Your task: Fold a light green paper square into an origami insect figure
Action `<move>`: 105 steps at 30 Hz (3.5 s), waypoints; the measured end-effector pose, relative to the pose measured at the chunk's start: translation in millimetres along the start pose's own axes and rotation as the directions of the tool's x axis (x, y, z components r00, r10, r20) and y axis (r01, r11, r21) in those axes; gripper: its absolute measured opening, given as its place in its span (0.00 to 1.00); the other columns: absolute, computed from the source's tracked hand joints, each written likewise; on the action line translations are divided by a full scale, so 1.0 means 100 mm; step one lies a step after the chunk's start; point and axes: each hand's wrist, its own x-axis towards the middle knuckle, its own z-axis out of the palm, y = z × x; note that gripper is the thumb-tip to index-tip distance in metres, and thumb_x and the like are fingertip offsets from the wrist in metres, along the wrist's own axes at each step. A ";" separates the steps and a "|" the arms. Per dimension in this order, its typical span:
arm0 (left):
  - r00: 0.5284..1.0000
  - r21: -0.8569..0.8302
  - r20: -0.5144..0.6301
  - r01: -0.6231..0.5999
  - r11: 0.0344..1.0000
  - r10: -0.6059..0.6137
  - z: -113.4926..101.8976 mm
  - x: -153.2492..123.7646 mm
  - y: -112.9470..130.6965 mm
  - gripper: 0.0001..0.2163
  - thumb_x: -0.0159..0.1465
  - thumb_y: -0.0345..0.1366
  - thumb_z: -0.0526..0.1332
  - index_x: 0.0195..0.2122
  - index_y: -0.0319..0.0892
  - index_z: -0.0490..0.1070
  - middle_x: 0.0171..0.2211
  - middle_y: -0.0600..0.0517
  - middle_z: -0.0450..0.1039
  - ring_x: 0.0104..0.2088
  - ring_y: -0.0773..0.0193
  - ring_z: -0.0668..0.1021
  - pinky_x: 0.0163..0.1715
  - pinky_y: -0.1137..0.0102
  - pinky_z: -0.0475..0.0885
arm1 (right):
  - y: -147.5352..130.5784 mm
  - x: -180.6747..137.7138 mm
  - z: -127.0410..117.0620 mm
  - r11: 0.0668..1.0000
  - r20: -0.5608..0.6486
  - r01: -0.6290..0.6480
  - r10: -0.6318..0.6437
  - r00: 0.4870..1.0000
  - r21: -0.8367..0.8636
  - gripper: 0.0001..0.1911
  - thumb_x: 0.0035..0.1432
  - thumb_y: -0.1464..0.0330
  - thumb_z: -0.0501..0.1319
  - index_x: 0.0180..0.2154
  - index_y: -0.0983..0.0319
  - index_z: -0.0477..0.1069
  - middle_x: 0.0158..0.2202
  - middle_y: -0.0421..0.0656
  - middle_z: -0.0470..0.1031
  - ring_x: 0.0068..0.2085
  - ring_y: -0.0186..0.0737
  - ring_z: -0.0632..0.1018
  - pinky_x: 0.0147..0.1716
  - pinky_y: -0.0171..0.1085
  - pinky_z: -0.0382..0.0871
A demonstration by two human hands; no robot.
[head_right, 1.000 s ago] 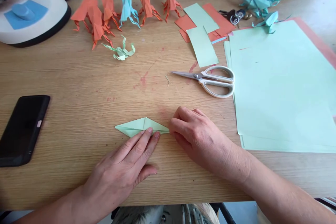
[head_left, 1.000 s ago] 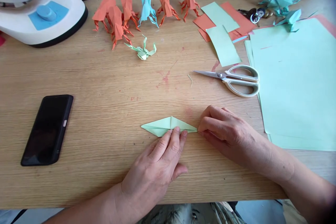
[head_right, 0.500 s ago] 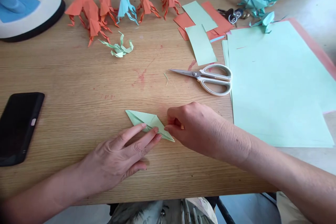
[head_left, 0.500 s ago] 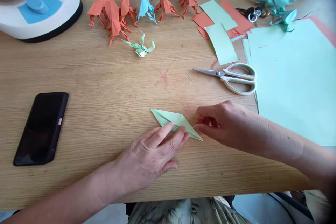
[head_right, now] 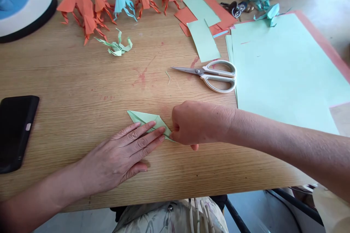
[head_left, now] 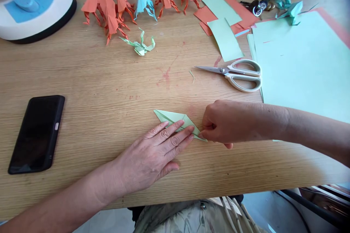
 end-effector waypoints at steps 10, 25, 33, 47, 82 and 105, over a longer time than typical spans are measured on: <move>1.000 0.014 0.016 -0.027 1.000 0.026 0.01 0.02 0.00 0.28 0.72 0.44 0.56 0.70 0.41 0.54 0.72 0.53 0.53 0.72 0.55 0.53 0.69 0.59 0.50 | -0.09 0.06 -0.13 0.999 0.130 -0.026 0.023 0.991 0.022 0.14 0.55 0.69 0.59 0.18 0.61 0.72 0.15 0.38 0.74 0.18 0.34 0.74 0.22 0.34 0.62; 0.999 -0.005 0.044 -0.009 1.000 0.009 0.00 0.03 0.03 0.27 0.71 0.44 0.57 0.69 0.43 0.56 0.71 0.50 0.54 0.71 0.51 0.55 0.69 0.56 0.52 | -0.11 0.06 -0.11 0.995 0.037 0.079 -0.077 0.996 -0.057 0.21 0.51 0.72 0.65 0.11 0.60 0.64 0.09 0.35 0.66 0.11 0.30 0.63 0.17 0.34 0.55; 1.000 -0.040 0.030 0.012 0.999 -0.011 0.01 0.02 0.04 0.27 0.72 0.43 0.57 0.70 0.44 0.55 0.72 0.53 0.52 0.71 0.52 0.55 0.69 0.57 0.51 | 0.19 -0.10 0.27 0.980 -0.347 0.177 -0.200 0.917 -0.095 0.14 0.56 0.68 0.63 0.19 0.59 0.69 0.17 0.36 0.68 0.18 0.31 0.63 0.20 0.36 0.50; 0.998 -0.029 0.055 0.043 0.999 -0.041 0.03 -0.01 0.07 0.35 0.70 0.52 0.56 0.72 0.41 0.48 0.73 0.53 0.47 0.73 0.52 0.50 0.70 0.57 0.46 | 0.08 -0.18 1.04 0.964 -0.822 0.200 -0.257 0.509 -0.178 0.10 0.67 0.70 0.58 0.30 0.62 0.69 0.27 0.40 0.67 0.28 0.36 0.67 0.31 0.39 0.60; 0.977 0.129 -0.058 0.211 0.969 -0.206 0.07 0.13 0.60 0.47 0.61 0.69 0.53 0.65 0.29 0.63 0.70 0.40 0.55 0.71 0.49 0.54 0.68 0.59 0.53 | -0.17 -0.18 1.29 0.994 -0.924 0.092 0.013 0.382 0.052 0.06 0.67 0.74 0.58 0.36 0.62 0.71 0.31 0.42 0.71 0.31 0.36 0.72 0.31 0.38 0.63; 0.985 0.095 -0.062 0.168 0.981 -0.163 0.09 0.21 0.57 0.41 0.70 0.61 0.39 0.66 0.27 0.60 0.70 0.39 0.54 0.70 0.52 0.60 0.69 0.61 0.50 | -0.04 -0.24 1.36 0.979 -0.932 0.178 0.032 0.362 0.103 0.06 0.66 0.78 0.58 0.39 0.63 0.71 0.36 0.43 0.71 0.35 0.35 0.72 0.35 0.36 0.67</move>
